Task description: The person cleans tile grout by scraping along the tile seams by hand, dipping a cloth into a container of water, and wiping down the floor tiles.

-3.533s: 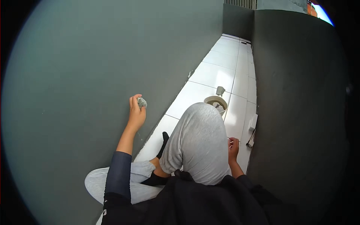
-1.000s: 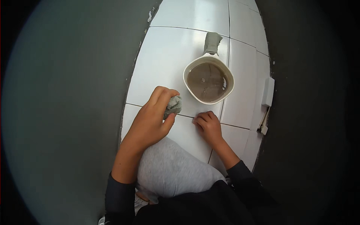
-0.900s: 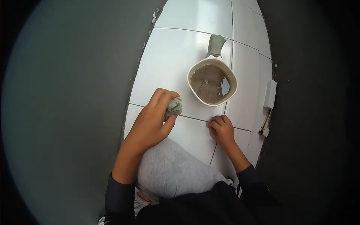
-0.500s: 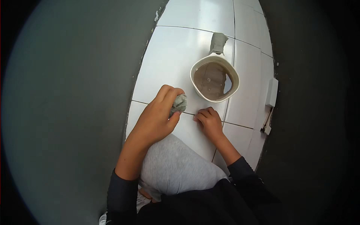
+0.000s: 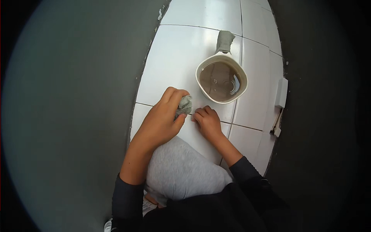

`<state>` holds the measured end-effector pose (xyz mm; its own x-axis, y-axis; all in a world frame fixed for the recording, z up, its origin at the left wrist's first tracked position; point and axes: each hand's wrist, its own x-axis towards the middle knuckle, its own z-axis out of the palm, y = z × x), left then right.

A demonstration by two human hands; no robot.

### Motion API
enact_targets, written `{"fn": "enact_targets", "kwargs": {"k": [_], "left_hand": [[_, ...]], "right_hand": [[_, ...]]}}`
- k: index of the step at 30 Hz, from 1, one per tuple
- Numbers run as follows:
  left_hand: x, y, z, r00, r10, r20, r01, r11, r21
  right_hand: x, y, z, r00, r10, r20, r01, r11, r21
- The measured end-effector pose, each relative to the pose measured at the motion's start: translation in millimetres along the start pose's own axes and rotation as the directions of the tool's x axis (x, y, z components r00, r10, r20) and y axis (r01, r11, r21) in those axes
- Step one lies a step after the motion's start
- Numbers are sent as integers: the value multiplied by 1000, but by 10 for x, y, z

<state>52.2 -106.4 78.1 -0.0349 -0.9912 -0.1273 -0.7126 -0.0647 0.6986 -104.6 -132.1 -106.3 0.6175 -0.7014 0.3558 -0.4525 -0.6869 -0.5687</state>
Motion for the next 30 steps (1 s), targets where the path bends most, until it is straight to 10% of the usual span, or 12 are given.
{"fn": "enact_targets", "kwargs": {"k": [8, 30], "left_hand": [[63, -8, 30, 1000, 15, 15, -14, 997, -71], [87, -23, 70, 999, 25, 37, -23, 999, -45]], "right_hand": [[-583, 384, -752, 983, 174, 50, -161, 967, -199], [-293, 166, -340, 993, 116, -35, -117, 993, -34]]}}
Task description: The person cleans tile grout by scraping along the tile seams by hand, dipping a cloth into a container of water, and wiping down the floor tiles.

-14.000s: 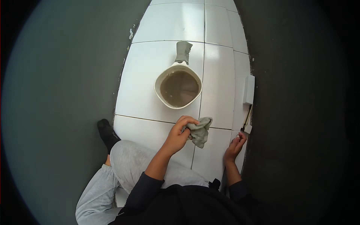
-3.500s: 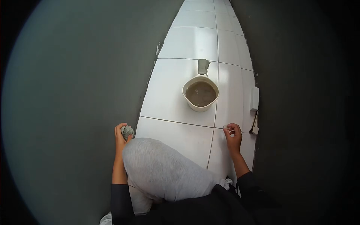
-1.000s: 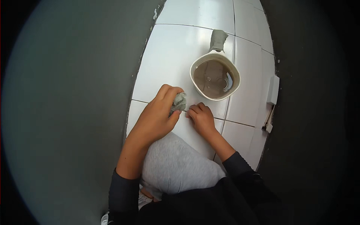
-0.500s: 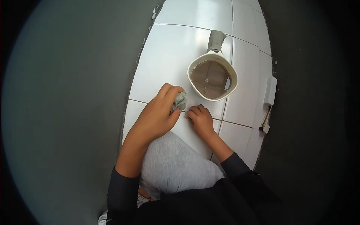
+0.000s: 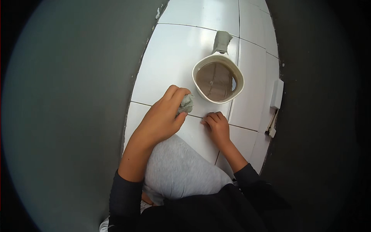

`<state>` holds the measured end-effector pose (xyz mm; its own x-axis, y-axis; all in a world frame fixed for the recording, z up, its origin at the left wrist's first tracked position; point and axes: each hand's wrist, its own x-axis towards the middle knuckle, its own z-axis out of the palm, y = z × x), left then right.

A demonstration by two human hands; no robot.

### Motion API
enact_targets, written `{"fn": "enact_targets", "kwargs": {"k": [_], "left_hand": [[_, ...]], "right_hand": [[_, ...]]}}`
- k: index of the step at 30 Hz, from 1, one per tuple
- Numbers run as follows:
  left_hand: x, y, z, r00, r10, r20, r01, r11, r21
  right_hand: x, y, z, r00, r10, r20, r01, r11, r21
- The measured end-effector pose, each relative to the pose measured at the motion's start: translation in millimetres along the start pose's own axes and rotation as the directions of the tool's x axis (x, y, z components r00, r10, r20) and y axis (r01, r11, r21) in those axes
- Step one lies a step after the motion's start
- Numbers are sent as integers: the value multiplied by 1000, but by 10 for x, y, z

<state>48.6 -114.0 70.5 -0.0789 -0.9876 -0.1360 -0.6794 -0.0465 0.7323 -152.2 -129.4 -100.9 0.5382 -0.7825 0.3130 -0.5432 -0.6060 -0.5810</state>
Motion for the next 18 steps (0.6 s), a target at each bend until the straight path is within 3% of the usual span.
{"fn": "enact_targets", "kwargs": {"k": [4, 10, 18], "left_hand": [[-58, 10, -45, 999, -36, 1, 36, 998, 42], [-48, -16, -52, 1000, -14, -12, 14, 1000, -1], [-42, -9, 1, 1000, -3, -23, 3, 1000, 5]], "right_hand": [[118, -131, 154, 999, -23, 37, 22, 1000, 14], [-273, 253, -404, 992, 121, 47, -109, 975, -195], [103, -76, 123, 999, -15, 39, 16, 1000, -16]]}}
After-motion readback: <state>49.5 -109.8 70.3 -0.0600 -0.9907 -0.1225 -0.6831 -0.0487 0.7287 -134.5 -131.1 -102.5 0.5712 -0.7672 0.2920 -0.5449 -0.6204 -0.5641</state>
